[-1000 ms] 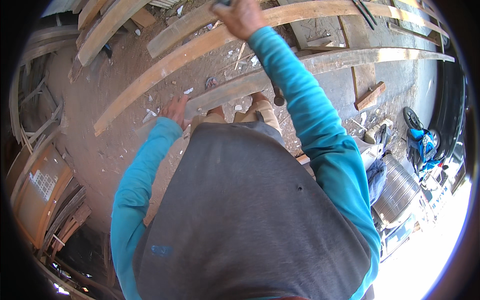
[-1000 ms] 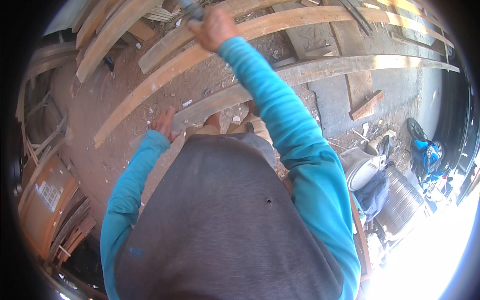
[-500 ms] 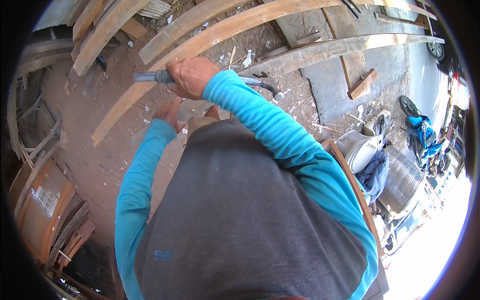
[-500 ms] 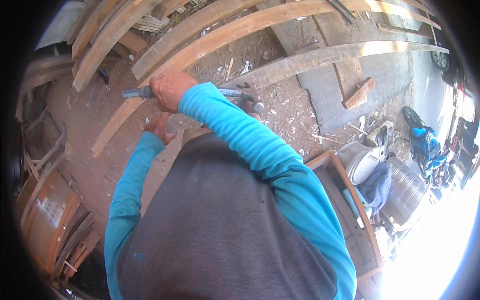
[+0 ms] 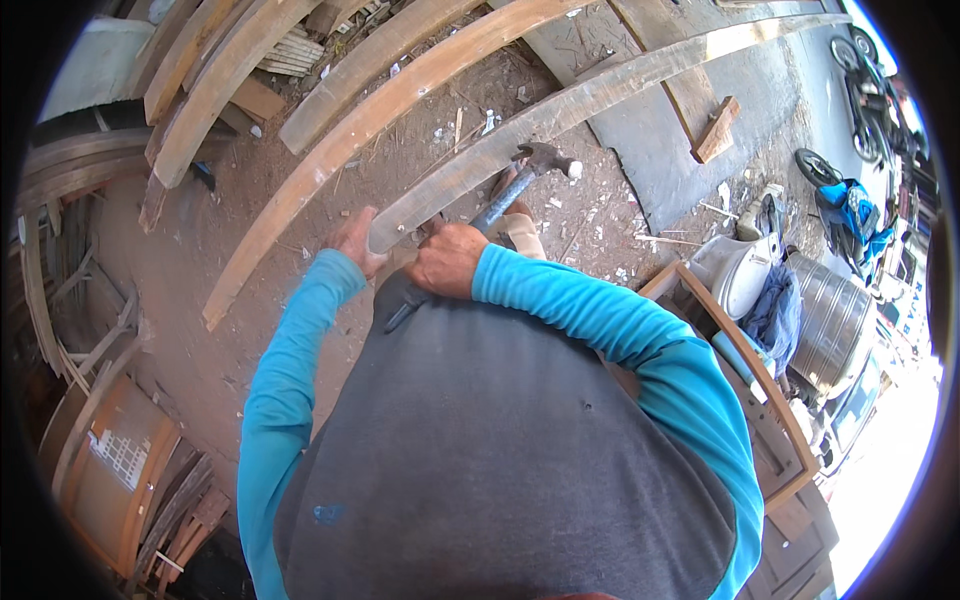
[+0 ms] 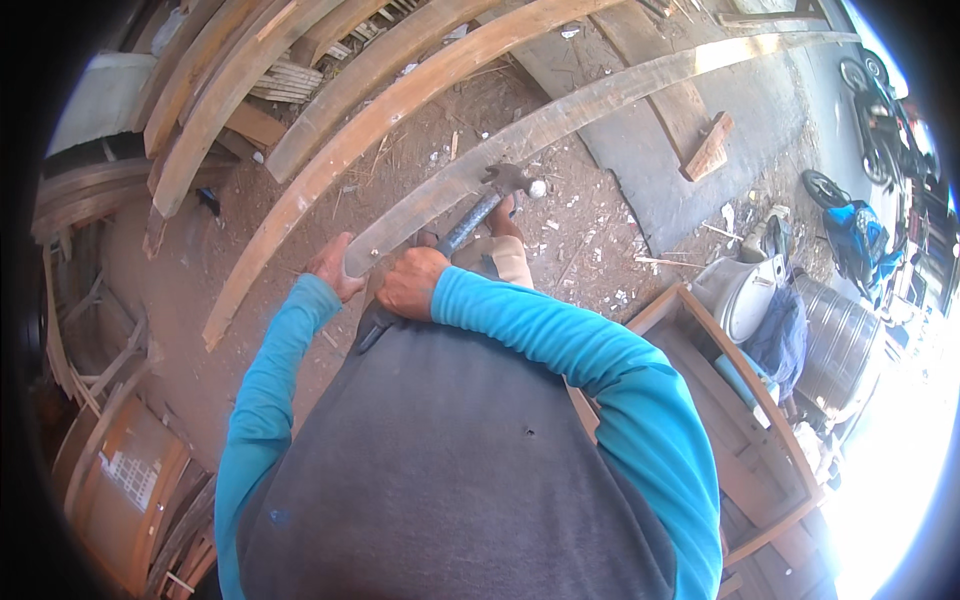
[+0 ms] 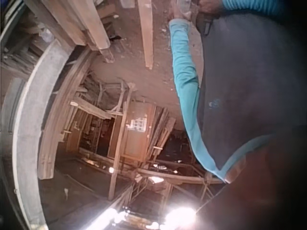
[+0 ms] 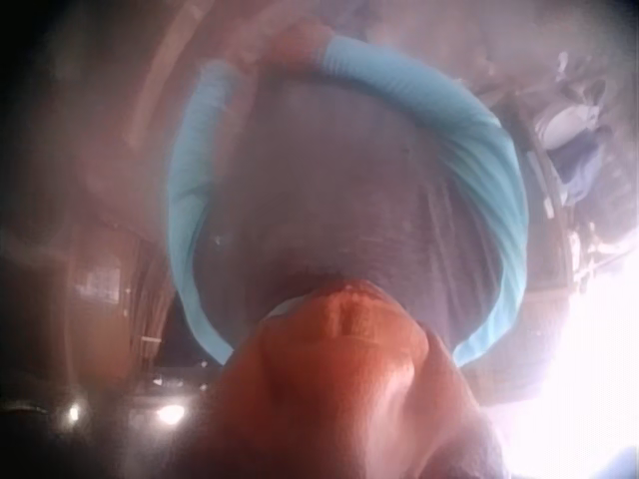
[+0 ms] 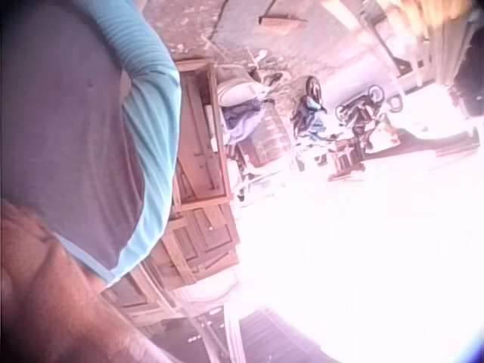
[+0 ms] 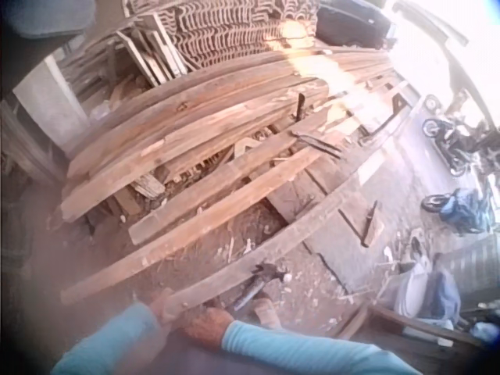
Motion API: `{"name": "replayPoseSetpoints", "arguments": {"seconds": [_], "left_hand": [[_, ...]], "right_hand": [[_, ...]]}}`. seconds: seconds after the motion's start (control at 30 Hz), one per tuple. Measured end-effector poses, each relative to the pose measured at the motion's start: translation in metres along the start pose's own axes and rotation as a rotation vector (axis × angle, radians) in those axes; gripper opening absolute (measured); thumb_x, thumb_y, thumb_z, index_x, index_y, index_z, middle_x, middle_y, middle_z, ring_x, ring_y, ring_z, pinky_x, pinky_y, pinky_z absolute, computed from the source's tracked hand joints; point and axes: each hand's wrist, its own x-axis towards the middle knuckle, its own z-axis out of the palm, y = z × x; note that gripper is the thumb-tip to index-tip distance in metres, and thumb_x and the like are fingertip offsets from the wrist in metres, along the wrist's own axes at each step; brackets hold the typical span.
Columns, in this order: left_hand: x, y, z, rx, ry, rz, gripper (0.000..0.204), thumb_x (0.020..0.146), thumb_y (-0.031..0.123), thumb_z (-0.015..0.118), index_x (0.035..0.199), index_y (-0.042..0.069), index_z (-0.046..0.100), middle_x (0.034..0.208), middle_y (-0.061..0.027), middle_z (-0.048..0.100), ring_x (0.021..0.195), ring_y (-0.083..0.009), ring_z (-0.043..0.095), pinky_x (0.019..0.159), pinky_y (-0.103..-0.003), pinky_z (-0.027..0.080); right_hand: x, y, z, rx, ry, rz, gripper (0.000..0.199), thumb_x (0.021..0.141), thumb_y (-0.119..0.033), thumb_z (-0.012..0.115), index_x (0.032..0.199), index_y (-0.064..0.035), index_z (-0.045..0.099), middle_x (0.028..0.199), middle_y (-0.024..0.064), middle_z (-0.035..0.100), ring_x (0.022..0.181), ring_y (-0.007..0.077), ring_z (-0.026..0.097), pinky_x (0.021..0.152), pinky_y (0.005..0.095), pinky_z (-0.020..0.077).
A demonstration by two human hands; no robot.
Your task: The person removes nails from long wooden beams using a hammer and a pair of pincers. The person uses the claw of a hammer to pry some nails and then switches to pincers to pull remaining nails from the wood by hand.
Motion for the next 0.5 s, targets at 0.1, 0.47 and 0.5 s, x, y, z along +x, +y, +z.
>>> {"name": "replayPoseSetpoints", "arguments": {"seconds": [0.1, 0.47, 0.5], "left_hand": [[0.000, 0.001, 0.000, -0.013, 0.019, -0.002, 0.063, 0.066, 0.023, 0.082, 0.118, 0.008, 0.050, 0.111, -0.0227, 0.063, 0.104, -0.0436, 0.061, 0.086, -0.047, 0.051], [-0.059, 0.057, -0.007, -0.263, 0.424, 0.382, 0.055, 0.070, 0.020, 0.078, 0.119, 0.003, 0.057, 0.111, -0.0218, 0.060, 0.104, -0.0421, 0.058, 0.093, -0.049, 0.045], [-0.062, 0.065, -0.007, -0.310, 0.352, 0.361, 0.049, 0.075, 0.021, 0.075, 0.116, 0.002, 0.057, 0.108, -0.0230, 0.061, 0.101, -0.0424, 0.060, 0.092, -0.048, 0.046]], "right_hand": [[-0.019, -0.001, 0.012, -0.081, 0.012, -0.029, 0.012, 0.079, -0.021, 0.059, 0.073, -0.0117, 0.064, 0.067, 0.0093, 0.068, 0.067, 0.0282, 0.070, 0.071, 0.0403, 0.0545], [-0.050, -0.011, 0.006, 0.121, 0.308, -0.063, 0.038, 0.071, -0.025, 0.070, 0.100, -0.0073, 0.053, 0.093, 0.0104, 0.057, 0.100, 0.0270, 0.057, 0.098, 0.0420, 0.0381], [-0.053, -0.012, 0.005, 0.097, 0.317, -0.064, 0.038, 0.071, -0.025, 0.070, 0.100, -0.0073, 0.053, 0.093, 0.0104, 0.057, 0.100, 0.0270, 0.057, 0.098, 0.0420, 0.0381]]}}
